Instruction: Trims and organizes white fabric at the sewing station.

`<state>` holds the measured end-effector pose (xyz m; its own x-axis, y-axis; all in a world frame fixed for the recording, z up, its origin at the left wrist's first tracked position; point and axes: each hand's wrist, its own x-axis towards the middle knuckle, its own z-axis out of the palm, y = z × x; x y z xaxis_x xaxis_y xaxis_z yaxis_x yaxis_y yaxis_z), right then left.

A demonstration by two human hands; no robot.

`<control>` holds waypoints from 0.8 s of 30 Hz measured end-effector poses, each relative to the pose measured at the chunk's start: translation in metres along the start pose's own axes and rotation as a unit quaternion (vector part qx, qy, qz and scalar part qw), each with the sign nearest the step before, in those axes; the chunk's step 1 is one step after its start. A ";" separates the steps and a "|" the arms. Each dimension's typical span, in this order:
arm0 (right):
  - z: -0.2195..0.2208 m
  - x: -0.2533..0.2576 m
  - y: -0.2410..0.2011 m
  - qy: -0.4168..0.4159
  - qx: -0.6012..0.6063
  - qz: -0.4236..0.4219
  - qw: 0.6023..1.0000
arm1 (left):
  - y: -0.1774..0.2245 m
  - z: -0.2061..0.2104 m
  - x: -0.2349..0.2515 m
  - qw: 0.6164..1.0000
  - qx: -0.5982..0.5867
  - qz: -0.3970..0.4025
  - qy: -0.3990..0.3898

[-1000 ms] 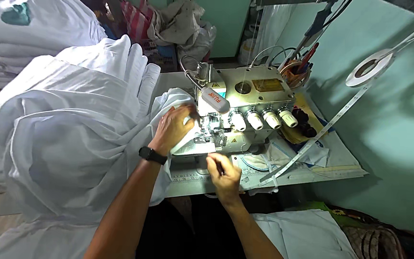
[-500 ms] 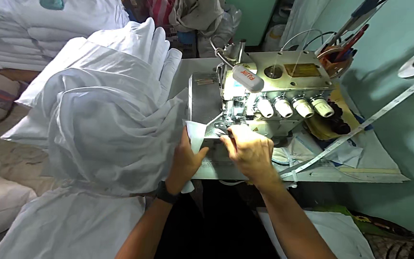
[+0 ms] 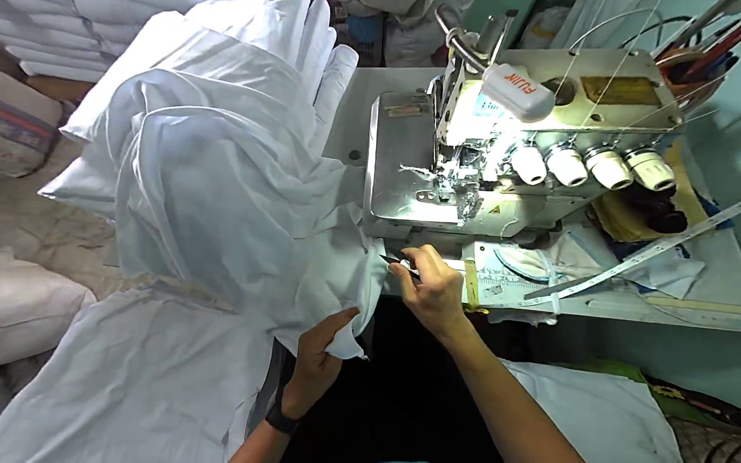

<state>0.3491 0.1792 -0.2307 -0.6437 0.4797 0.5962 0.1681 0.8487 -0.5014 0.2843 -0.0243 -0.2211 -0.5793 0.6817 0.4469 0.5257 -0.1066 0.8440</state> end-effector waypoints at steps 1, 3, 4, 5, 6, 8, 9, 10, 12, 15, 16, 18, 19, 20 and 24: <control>0.007 -0.003 0.000 0.002 -0.020 -0.004 1.000 | 0.000 0.000 -0.003 1.000 0.000 -0.002 0.003; 0.020 -0.005 0.001 0.003 -0.067 -0.006 0.998 | -0.001 0.000 -0.005 1.000 0.002 -0.001 0.005; 0.026 -0.006 0.003 0.001 -0.077 -0.004 0.997 | -0.002 0.000 -0.006 1.000 0.001 0.000 0.002; 0.031 -0.007 0.005 0.003 -0.071 -0.004 0.997 | -0.003 0.000 -0.007 1.000 -0.003 0.000 -0.007; 0.034 -0.008 0.006 0.007 -0.051 -0.008 0.999 | -0.005 -0.001 -0.008 1.000 -0.009 -0.001 -0.023; 0.037 -0.010 0.006 0.015 0.021 -0.016 1.000 | -0.008 -0.005 -0.011 0.997 -0.024 -0.010 -0.067; 0.036 -0.012 0.005 0.015 0.065 -0.012 0.998 | -0.009 -0.008 -0.013 0.995 -0.033 -0.016 -0.094; 0.032 -0.012 0.004 0.006 0.107 0.000 0.994 | -0.011 -0.012 -0.014 0.991 -0.042 -0.023 -0.122; 0.014 -0.010 0.001 -0.047 0.178 0.054 0.981 | -0.009 -0.029 -0.012 0.985 -0.065 -0.037 -0.158; -0.024 0.007 0.000 -0.153 0.343 0.146 0.915 | 0.010 -0.069 0.005 0.984 -0.095 -0.038 -0.147; -0.031 0.012 0.001 -0.164 0.406 0.138 0.889 | 0.019 -0.083 0.013 0.985 -0.103 -0.032 -0.132; -0.029 0.024 -0.001 -0.173 0.419 0.056 0.890 | 0.038 -0.105 0.028 0.992 -0.092 -0.009 -0.091; -0.023 0.030 -0.005 -0.176 0.353 0.005 0.919 | 0.050 -0.115 0.031 0.996 -0.065 -0.001 -0.056; -0.012 0.036 -0.011 -0.174 0.275 -0.033 0.945 | 0.064 -0.123 0.030 1.000 -0.020 -0.001 -0.001; 0.037 0.032 -0.064 -0.203 0.192 -0.036 0.959 | 0.147 -0.182 -0.026 0.901 0.180 -0.152 0.365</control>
<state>0.2899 0.1319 -0.2029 -0.8947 0.2304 0.3828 -0.1245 0.6942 -0.7089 0.2628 -0.1896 -0.0549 -0.9167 -0.0318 0.3983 0.3656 0.3355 0.8682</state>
